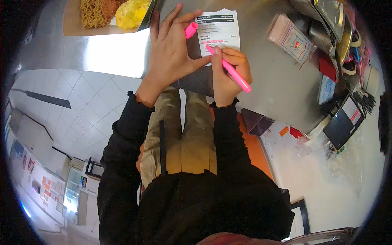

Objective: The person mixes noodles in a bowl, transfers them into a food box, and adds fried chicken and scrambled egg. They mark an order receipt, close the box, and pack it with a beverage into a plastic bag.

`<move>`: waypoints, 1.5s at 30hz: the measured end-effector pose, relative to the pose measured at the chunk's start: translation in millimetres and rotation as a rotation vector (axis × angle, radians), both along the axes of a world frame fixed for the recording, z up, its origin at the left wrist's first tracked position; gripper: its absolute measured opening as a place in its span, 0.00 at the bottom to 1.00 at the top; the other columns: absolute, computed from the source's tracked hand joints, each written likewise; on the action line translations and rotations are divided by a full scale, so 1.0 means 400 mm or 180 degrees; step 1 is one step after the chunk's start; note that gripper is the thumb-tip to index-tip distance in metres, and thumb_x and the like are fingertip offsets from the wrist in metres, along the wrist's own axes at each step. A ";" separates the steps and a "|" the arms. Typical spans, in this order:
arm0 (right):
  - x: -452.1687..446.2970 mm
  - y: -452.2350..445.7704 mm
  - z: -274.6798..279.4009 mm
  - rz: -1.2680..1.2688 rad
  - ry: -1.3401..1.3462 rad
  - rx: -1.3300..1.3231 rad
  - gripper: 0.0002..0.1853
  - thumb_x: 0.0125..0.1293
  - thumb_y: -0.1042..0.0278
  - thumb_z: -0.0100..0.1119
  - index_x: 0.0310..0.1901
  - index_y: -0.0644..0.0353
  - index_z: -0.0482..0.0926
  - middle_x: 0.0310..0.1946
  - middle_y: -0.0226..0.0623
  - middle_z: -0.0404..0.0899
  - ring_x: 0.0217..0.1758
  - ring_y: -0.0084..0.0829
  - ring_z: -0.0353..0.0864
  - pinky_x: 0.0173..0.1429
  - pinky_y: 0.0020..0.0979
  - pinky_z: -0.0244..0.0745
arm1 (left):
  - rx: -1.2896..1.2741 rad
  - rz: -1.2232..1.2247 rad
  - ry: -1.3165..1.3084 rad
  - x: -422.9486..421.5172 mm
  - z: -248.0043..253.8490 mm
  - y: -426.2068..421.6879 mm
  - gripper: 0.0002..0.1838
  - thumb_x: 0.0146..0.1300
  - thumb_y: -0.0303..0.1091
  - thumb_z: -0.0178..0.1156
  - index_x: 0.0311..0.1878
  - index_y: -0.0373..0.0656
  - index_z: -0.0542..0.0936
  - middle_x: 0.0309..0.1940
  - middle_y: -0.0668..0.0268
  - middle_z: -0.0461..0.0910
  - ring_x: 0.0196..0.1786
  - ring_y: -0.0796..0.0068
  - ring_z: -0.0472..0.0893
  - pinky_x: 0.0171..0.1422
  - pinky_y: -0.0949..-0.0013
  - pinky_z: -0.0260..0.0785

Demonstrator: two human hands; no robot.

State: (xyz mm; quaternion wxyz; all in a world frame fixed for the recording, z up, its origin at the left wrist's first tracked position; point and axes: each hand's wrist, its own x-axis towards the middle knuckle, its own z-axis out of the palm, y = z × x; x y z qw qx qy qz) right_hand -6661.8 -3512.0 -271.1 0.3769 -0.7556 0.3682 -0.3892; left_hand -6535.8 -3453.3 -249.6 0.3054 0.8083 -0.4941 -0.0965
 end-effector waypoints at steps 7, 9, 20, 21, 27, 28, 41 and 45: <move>0.002 0.004 -0.015 -0.0562 -0.0101 0.0134 0.09 0.56 0.80 0.65 0.27 0.63 0.72 0.31 0.41 0.79 0.31 0.24 0.78 0.34 0.22 0.72 | -0.0132 -0.0032 0.0050 0.001 -0.005 0.001 0.48 0.34 0.50 0.76 0.62 0.48 0.67 0.60 0.68 0.69 0.70 0.64 0.58 0.71 0.51 0.46; -0.003 0.007 -0.018 -0.0674 -0.0166 0.0229 0.09 0.56 0.80 0.65 0.27 0.63 0.72 0.31 0.40 0.79 0.31 0.24 0.77 0.33 0.22 0.72 | -0.0059 -0.0048 -0.0008 0.002 -0.004 0.002 0.48 0.33 0.50 0.77 0.62 0.48 0.67 0.60 0.68 0.69 0.70 0.64 0.58 0.70 0.52 0.47; -0.005 0.006 -0.001 -0.0021 0.0063 -0.0155 0.10 0.55 0.81 0.65 0.26 0.62 0.71 0.30 0.38 0.79 0.27 0.23 0.74 0.30 0.23 0.71 | -0.0080 -0.0039 0.0001 0.000 -0.005 0.000 0.48 0.34 0.49 0.76 0.63 0.47 0.67 0.60 0.67 0.69 0.70 0.63 0.58 0.70 0.52 0.47; -0.005 0.007 -0.006 -0.0286 0.0024 -0.0101 0.10 0.55 0.82 0.65 0.26 0.62 0.71 0.30 0.39 0.79 0.27 0.23 0.75 0.30 0.23 0.71 | -0.0077 -0.0038 0.0009 -0.001 -0.005 0.000 0.48 0.34 0.49 0.76 0.63 0.47 0.67 0.60 0.67 0.69 0.70 0.63 0.58 0.71 0.52 0.47; -0.012 0.012 -0.017 -0.0542 -0.0053 -0.0021 0.11 0.54 0.82 0.65 0.26 0.63 0.70 0.30 0.41 0.79 0.29 0.25 0.76 0.31 0.24 0.71 | -0.0077 -0.0093 -0.0080 0.000 -0.006 0.003 0.49 0.34 0.49 0.76 0.63 0.48 0.66 0.60 0.67 0.69 0.70 0.63 0.59 0.70 0.53 0.46; -0.015 0.014 -0.009 -0.0365 0.0001 0.0000 0.11 0.54 0.82 0.65 0.26 0.62 0.70 0.30 0.41 0.79 0.30 0.25 0.76 0.31 0.24 0.71 | -0.0079 -0.0092 -0.0055 0.001 -0.005 0.002 0.49 0.34 0.49 0.76 0.63 0.48 0.66 0.60 0.67 0.69 0.70 0.63 0.59 0.70 0.53 0.46; -0.011 -0.030 0.031 -0.0482 -0.1260 0.1489 0.09 0.60 0.80 0.60 0.30 0.63 0.68 0.33 0.40 0.76 0.33 0.26 0.76 0.37 0.27 0.73 | -0.0067 -0.0204 -0.0028 0.009 -0.026 0.014 0.37 0.40 0.56 0.72 0.48 0.41 0.71 0.60 0.68 0.68 0.71 0.58 0.57 0.72 0.39 0.40; 0.016 -0.076 0.087 0.0018 -0.1557 0.2104 0.08 0.61 0.79 0.59 0.31 0.62 0.68 0.31 0.40 0.75 0.27 0.27 0.77 0.31 0.27 0.74 | -0.0048 -0.0264 -0.0096 0.005 -0.018 0.012 0.32 0.42 0.56 0.70 0.42 0.43 0.71 0.61 0.64 0.66 0.71 0.57 0.56 0.71 0.37 0.40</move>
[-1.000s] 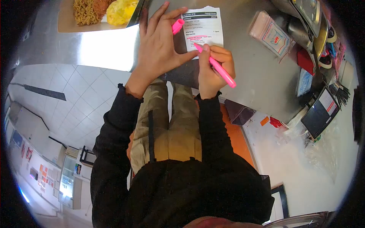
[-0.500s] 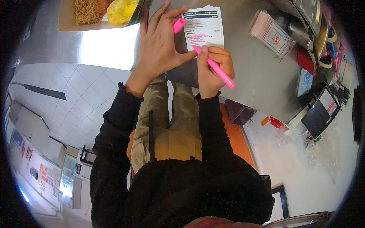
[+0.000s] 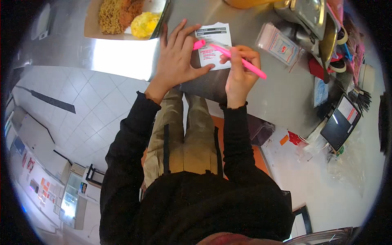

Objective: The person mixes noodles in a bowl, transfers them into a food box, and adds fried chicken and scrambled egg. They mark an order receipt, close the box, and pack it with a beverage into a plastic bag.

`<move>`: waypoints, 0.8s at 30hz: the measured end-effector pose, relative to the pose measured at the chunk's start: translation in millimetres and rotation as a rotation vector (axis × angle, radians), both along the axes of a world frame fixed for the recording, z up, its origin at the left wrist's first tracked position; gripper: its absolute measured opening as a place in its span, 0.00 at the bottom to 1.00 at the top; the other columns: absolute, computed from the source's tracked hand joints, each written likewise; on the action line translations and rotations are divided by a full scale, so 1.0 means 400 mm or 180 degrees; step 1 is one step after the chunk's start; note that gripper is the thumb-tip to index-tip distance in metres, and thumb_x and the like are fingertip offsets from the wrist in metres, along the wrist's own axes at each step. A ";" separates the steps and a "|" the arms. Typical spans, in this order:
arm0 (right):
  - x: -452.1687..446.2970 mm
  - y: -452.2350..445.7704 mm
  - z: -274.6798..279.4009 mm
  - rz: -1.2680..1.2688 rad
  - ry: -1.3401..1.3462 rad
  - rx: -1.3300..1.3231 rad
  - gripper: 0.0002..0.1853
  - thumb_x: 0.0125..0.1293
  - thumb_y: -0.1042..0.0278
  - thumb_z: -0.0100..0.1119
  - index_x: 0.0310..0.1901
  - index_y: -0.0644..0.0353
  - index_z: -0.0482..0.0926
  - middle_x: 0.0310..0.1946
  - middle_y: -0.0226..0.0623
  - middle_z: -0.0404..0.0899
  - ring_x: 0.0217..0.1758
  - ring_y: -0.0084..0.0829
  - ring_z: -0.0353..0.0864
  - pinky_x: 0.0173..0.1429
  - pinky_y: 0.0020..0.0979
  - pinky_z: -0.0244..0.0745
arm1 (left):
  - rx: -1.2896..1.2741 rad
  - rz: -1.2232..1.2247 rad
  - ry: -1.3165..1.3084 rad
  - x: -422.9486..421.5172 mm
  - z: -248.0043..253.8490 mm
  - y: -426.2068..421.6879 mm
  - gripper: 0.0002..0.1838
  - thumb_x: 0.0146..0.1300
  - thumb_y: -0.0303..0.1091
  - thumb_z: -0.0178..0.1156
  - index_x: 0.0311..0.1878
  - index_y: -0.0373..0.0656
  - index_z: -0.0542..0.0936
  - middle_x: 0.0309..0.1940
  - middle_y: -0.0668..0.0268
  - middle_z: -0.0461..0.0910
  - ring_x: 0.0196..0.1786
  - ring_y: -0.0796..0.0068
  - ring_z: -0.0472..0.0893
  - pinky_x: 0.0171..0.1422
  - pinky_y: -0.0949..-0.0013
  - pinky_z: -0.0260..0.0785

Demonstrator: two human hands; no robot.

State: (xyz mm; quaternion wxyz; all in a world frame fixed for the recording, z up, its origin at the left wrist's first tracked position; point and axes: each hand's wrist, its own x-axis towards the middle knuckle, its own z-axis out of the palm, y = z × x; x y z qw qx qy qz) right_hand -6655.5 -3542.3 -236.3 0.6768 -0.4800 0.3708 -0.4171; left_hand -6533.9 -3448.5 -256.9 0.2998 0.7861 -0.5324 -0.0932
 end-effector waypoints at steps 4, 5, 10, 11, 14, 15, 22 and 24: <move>0.028 -0.024 0.025 0.0147 0.0047 0.0149 0.10 0.60 0.78 0.63 0.31 0.62 0.68 0.28 0.34 0.75 0.23 0.23 0.76 0.27 0.25 0.73 | 0.0026 -0.0022 -0.0121 -0.001 0.009 -0.001 0.31 0.43 0.57 0.68 0.41 0.42 0.72 0.60 0.62 0.66 0.71 0.56 0.55 0.71 0.36 0.40; 0.034 -0.028 0.030 0.0140 0.0086 0.0138 0.10 0.60 0.78 0.62 0.30 0.62 0.68 0.27 0.33 0.75 0.22 0.23 0.76 0.27 0.24 0.73 | 0.0025 -0.0028 -0.0129 -0.001 0.012 -0.001 0.30 0.43 0.57 0.68 0.41 0.43 0.72 0.60 0.62 0.66 0.71 0.55 0.55 0.71 0.36 0.40; 0.041 -0.047 0.031 0.0576 0.0507 -0.0171 0.12 0.60 0.76 0.63 0.25 0.61 0.68 0.23 0.30 0.74 0.21 0.19 0.73 0.27 0.23 0.69 | 0.0004 -0.0081 -0.0226 -0.001 0.023 0.000 0.29 0.46 0.59 0.65 0.41 0.44 0.72 0.59 0.61 0.67 0.71 0.56 0.56 0.71 0.36 0.37; 0.044 -0.053 0.035 0.0671 0.0552 -0.0197 0.13 0.59 0.75 0.63 0.24 0.61 0.68 0.22 0.30 0.73 0.21 0.19 0.72 0.27 0.24 0.68 | 0.0062 -0.0129 -0.0212 -0.002 0.024 0.002 0.31 0.46 0.58 0.66 0.44 0.43 0.72 0.60 0.61 0.66 0.71 0.55 0.56 0.72 0.37 0.37; 0.048 -0.066 0.002 0.1323 0.0932 -0.0885 0.14 0.56 0.74 0.65 0.21 0.62 0.67 0.20 0.32 0.71 0.22 0.23 0.72 0.28 0.27 0.67 | 0.0064 -0.0170 -0.0145 -0.001 0.036 0.001 0.29 0.49 0.59 0.63 0.42 0.43 0.72 0.60 0.62 0.66 0.71 0.58 0.56 0.72 0.38 0.36; 0.056 -0.067 0.014 0.1355 0.1080 -0.1243 0.14 0.55 0.73 0.66 0.21 0.62 0.68 0.20 0.33 0.70 0.22 0.26 0.72 0.28 0.28 0.67 | 0.0034 -0.0177 -0.0151 -0.001 0.035 0.001 0.29 0.49 0.58 0.63 0.42 0.43 0.72 0.60 0.62 0.66 0.71 0.59 0.56 0.72 0.38 0.36; 0.084 -0.024 0.061 0.2021 0.1277 -0.3055 0.04 0.55 0.75 0.57 0.32 0.61 0.72 0.29 0.42 0.70 0.32 0.46 0.76 0.35 0.39 0.74 | 0.0224 -0.0273 -0.0163 0.006 0.029 0.016 0.40 0.44 0.59 0.63 0.58 0.43 0.70 0.62 0.67 0.64 0.72 0.63 0.54 0.74 0.39 0.36; 0.093 -0.017 0.061 0.2097 0.1257 -0.3202 0.04 0.55 0.76 0.56 0.32 0.61 0.72 0.30 0.42 0.69 0.33 0.45 0.76 0.35 0.39 0.74 | 0.0084 -0.0213 -0.0191 0.004 0.016 0.017 0.40 0.45 0.60 0.63 0.58 0.44 0.70 0.61 0.67 0.64 0.72 0.63 0.54 0.73 0.39 0.36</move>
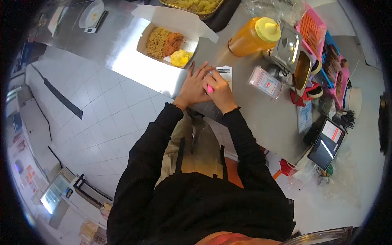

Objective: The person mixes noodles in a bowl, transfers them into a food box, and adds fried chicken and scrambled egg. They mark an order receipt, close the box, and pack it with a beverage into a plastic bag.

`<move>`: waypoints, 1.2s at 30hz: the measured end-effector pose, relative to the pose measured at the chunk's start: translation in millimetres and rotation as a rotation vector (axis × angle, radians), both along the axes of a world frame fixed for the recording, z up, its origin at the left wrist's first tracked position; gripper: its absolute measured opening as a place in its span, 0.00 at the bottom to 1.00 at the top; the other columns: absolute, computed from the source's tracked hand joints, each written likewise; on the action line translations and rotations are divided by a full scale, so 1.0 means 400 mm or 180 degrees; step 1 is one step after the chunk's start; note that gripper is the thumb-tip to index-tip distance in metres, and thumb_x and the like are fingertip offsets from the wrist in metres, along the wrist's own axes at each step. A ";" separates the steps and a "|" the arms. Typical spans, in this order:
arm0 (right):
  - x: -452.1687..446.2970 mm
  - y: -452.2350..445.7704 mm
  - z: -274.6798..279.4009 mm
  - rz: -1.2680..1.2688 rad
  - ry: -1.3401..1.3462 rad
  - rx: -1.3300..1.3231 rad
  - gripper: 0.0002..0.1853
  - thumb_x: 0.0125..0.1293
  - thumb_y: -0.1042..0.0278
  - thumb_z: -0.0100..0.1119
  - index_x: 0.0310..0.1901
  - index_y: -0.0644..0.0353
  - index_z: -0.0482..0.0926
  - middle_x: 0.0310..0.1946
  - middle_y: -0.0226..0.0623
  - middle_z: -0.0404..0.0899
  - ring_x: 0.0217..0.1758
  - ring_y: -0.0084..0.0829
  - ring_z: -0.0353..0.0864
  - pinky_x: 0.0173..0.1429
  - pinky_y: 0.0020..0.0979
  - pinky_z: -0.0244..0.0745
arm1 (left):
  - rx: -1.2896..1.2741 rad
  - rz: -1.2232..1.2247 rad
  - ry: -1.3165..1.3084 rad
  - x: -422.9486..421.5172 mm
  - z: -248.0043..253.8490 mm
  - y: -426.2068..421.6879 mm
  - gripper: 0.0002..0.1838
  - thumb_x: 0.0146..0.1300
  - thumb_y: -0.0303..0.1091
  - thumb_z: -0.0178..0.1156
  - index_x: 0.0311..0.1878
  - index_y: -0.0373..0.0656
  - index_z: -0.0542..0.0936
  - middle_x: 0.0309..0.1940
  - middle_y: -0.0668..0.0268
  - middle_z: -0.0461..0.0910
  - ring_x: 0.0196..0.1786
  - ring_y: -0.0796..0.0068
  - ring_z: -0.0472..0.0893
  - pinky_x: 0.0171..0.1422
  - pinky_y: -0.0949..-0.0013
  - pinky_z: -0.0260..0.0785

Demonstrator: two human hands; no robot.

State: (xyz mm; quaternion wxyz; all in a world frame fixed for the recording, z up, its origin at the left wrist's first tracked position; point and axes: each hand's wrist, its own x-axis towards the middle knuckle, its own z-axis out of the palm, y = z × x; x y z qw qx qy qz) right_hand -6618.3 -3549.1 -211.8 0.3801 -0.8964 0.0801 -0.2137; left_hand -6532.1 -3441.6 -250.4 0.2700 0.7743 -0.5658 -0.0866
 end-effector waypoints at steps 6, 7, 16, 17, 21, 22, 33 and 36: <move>0.004 -0.014 -0.008 0.0111 -0.0014 0.0144 0.04 0.54 0.77 0.56 0.32 0.61 0.72 0.32 0.43 0.70 0.34 0.45 0.77 0.35 0.38 0.74 | -0.0154 0.0135 -0.0034 -0.001 0.016 -0.002 0.42 0.43 0.62 0.64 0.58 0.45 0.70 0.60 0.67 0.66 0.71 0.64 0.57 0.74 0.42 0.38; 0.001 -0.015 -0.010 0.0092 -0.0013 0.0190 0.04 0.53 0.77 0.56 0.32 0.61 0.72 0.33 0.43 0.71 0.34 0.45 0.77 0.35 0.38 0.74 | -0.0168 0.0174 0.0005 -0.005 0.017 -0.002 0.42 0.42 0.62 0.64 0.58 0.45 0.70 0.60 0.67 0.66 0.70 0.64 0.57 0.74 0.42 0.38; 0.011 -0.068 -0.026 -0.0592 0.0890 0.0708 0.09 0.53 0.71 0.62 0.32 0.65 0.73 0.26 0.45 0.75 0.31 0.47 0.78 0.37 0.39 0.74 | -0.0113 0.0271 0.0157 -0.003 0.035 -0.003 0.48 0.38 0.61 0.67 0.61 0.42 0.65 0.59 0.64 0.67 0.70 0.65 0.59 0.74 0.46 0.40; 0.015 -0.084 -0.025 -0.0737 0.0958 0.0672 0.10 0.53 0.70 0.63 0.32 0.66 0.73 0.24 0.45 0.75 0.31 0.47 0.79 0.37 0.39 0.74 | -0.0125 0.0270 0.0207 0.004 0.034 -0.006 0.49 0.38 0.61 0.68 0.61 0.42 0.64 0.59 0.64 0.67 0.70 0.64 0.59 0.74 0.46 0.39; -0.008 -0.111 -0.053 -0.1211 0.1208 0.0394 0.23 0.52 0.59 0.68 0.39 0.69 0.71 0.31 0.49 0.76 0.35 0.50 0.80 0.37 0.43 0.74 | -0.0195 0.0179 0.0391 0.005 0.037 0.001 0.50 0.38 0.58 0.70 0.62 0.41 0.62 0.59 0.61 0.66 0.71 0.61 0.58 0.75 0.46 0.38; -0.009 -0.105 -0.054 -0.1441 0.1434 0.0022 0.25 0.52 0.56 0.69 0.41 0.68 0.70 0.34 0.50 0.76 0.36 0.51 0.80 0.38 0.44 0.74 | -0.0223 0.0133 0.0395 0.006 0.032 0.004 0.50 0.38 0.57 0.70 0.62 0.40 0.62 0.59 0.60 0.66 0.71 0.61 0.57 0.75 0.46 0.37; 0.277 -0.026 0.190 -0.0479 0.0611 -0.0262 0.30 0.59 0.72 0.60 0.64 0.51 0.65 0.38 0.48 0.76 0.43 0.47 0.78 0.48 0.38 0.74 | -0.1753 0.3218 0.3478 0.256 -0.022 0.233 0.17 0.70 0.43 0.49 0.47 0.36 0.69 0.40 0.60 0.73 0.43 0.74 0.74 0.49 0.70 0.67; 0.180 0.097 0.215 -0.0026 0.1342 -0.0202 0.30 0.60 0.69 0.60 0.65 0.50 0.64 0.45 0.47 0.73 0.47 0.47 0.77 0.50 0.37 0.73 | -0.1372 0.3021 0.2709 0.372 0.012 0.207 0.20 0.71 0.46 0.47 0.47 0.34 0.70 0.42 0.56 0.74 0.46 0.67 0.74 0.53 0.67 0.66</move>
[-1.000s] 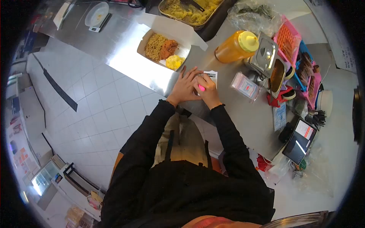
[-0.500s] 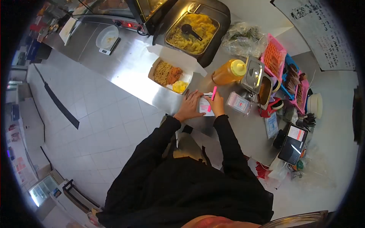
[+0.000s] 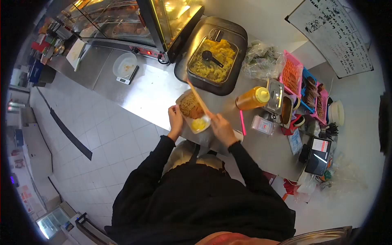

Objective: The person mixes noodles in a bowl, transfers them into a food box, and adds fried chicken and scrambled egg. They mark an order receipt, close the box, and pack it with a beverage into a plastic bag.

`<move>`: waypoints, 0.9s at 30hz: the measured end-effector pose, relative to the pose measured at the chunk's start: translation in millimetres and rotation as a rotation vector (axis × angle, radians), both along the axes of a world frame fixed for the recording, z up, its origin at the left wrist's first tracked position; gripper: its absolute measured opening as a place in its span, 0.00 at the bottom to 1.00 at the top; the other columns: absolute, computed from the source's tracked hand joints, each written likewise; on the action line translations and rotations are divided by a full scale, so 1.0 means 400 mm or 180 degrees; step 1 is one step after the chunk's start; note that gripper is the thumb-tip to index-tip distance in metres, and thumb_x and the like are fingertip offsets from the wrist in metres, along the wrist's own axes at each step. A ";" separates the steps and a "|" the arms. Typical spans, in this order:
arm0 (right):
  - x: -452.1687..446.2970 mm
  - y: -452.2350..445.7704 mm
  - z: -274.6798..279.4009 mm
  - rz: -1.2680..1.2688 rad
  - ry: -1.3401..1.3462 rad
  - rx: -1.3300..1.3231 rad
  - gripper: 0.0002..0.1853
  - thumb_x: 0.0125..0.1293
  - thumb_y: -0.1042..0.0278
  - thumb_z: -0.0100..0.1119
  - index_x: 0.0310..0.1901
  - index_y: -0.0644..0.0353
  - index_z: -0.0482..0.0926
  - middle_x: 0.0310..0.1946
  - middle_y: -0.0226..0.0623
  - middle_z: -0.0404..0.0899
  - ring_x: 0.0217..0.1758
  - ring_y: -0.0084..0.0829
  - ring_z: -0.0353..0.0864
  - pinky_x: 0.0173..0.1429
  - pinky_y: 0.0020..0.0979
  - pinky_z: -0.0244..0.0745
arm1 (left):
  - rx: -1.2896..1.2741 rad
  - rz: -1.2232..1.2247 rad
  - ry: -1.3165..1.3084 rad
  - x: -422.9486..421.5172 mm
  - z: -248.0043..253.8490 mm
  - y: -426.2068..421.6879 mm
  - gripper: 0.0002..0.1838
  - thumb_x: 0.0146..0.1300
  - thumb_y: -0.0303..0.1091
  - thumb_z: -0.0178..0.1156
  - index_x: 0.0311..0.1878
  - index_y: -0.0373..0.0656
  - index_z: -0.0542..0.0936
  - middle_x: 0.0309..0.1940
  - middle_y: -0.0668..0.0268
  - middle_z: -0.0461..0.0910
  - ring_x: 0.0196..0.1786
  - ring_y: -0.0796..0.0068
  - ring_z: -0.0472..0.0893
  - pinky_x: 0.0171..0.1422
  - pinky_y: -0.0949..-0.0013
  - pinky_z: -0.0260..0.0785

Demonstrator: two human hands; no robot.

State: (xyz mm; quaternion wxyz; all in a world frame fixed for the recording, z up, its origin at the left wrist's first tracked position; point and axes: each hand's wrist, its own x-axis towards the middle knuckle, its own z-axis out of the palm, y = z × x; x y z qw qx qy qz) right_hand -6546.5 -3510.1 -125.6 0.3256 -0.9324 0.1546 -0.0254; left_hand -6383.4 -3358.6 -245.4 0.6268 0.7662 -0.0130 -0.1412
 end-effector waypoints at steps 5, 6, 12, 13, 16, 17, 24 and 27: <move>-0.039 0.104 -0.040 -0.0171 -0.0916 0.0020 0.35 0.61 0.52 0.59 0.67 0.54 0.60 0.58 0.52 0.62 0.58 0.50 0.69 0.59 0.42 0.67 | 0.0540 -0.1878 -0.0259 0.116 0.097 -0.042 0.22 0.71 0.47 0.44 0.55 0.36 0.69 0.47 0.57 0.75 0.47 0.66 0.76 0.55 0.67 0.66; -0.002 0.110 -0.046 -0.0400 -0.0910 -0.0292 0.37 0.60 0.48 0.59 0.67 0.55 0.59 0.59 0.53 0.60 0.59 0.51 0.67 0.61 0.42 0.65 | -0.0085 -0.1746 0.0510 0.129 0.102 -0.040 0.21 0.72 0.46 0.45 0.55 0.37 0.70 0.47 0.57 0.76 0.47 0.66 0.77 0.55 0.66 0.66; 0.150 0.104 -0.157 -0.1617 -0.0119 -0.1200 0.49 0.52 0.37 0.62 0.66 0.65 0.57 0.56 0.58 0.64 0.58 0.52 0.68 0.58 0.39 0.68 | -0.0139 -0.0764 0.0750 -0.037 0.366 0.080 0.30 0.69 0.46 0.48 0.66 0.35 0.58 0.63 0.50 0.62 0.66 0.61 0.64 0.69 0.65 0.54; 0.161 0.095 -0.174 -0.1697 0.0004 -0.0855 0.50 0.50 0.37 0.62 0.65 0.66 0.57 0.56 0.59 0.66 0.58 0.51 0.69 0.56 0.39 0.70 | 0.0192 -0.1181 0.1392 -0.042 0.324 0.108 0.34 0.69 0.47 0.49 0.68 0.33 0.53 0.69 0.49 0.53 0.71 0.60 0.54 0.71 0.67 0.50; 0.121 0.051 -0.181 -0.1451 0.0279 0.0129 0.34 0.54 0.41 0.63 0.39 0.75 0.75 0.33 0.59 0.77 0.38 0.50 0.79 0.42 0.42 0.74 | 0.0199 -0.1827 0.0927 -0.036 0.070 0.167 0.33 0.68 0.44 0.53 0.68 0.32 0.56 0.61 0.53 0.66 0.60 0.69 0.68 0.59 0.71 0.63; 0.099 0.035 -0.184 -0.1305 0.0396 0.0454 0.32 0.55 0.43 0.63 0.33 0.76 0.77 0.28 0.59 0.78 0.34 0.50 0.80 0.39 0.43 0.74 | 0.0036 -0.1811 0.0836 -0.034 0.052 0.177 0.32 0.67 0.43 0.54 0.67 0.32 0.58 0.58 0.54 0.70 0.55 0.72 0.71 0.54 0.72 0.66; -0.021 0.090 -0.160 -0.2012 -0.0485 0.1437 0.20 0.60 0.54 0.63 0.36 0.70 0.79 0.29 0.47 0.81 0.34 0.36 0.82 0.40 0.33 0.76 | 0.0194 -0.1823 0.1021 0.016 0.068 0.213 0.22 0.70 0.42 0.51 0.57 0.32 0.74 0.49 0.61 0.79 0.48 0.78 0.76 0.50 0.75 0.69; -0.040 0.103 -0.212 -0.2190 -0.1376 0.1860 0.16 0.60 0.62 0.64 0.43 0.67 0.78 0.34 0.42 0.82 0.37 0.29 0.83 0.42 0.29 0.76 | -0.0196 -0.1645 0.0219 -0.005 0.112 0.212 0.23 0.72 0.43 0.47 0.59 0.34 0.72 0.49 0.59 0.80 0.51 0.76 0.77 0.55 0.75 0.68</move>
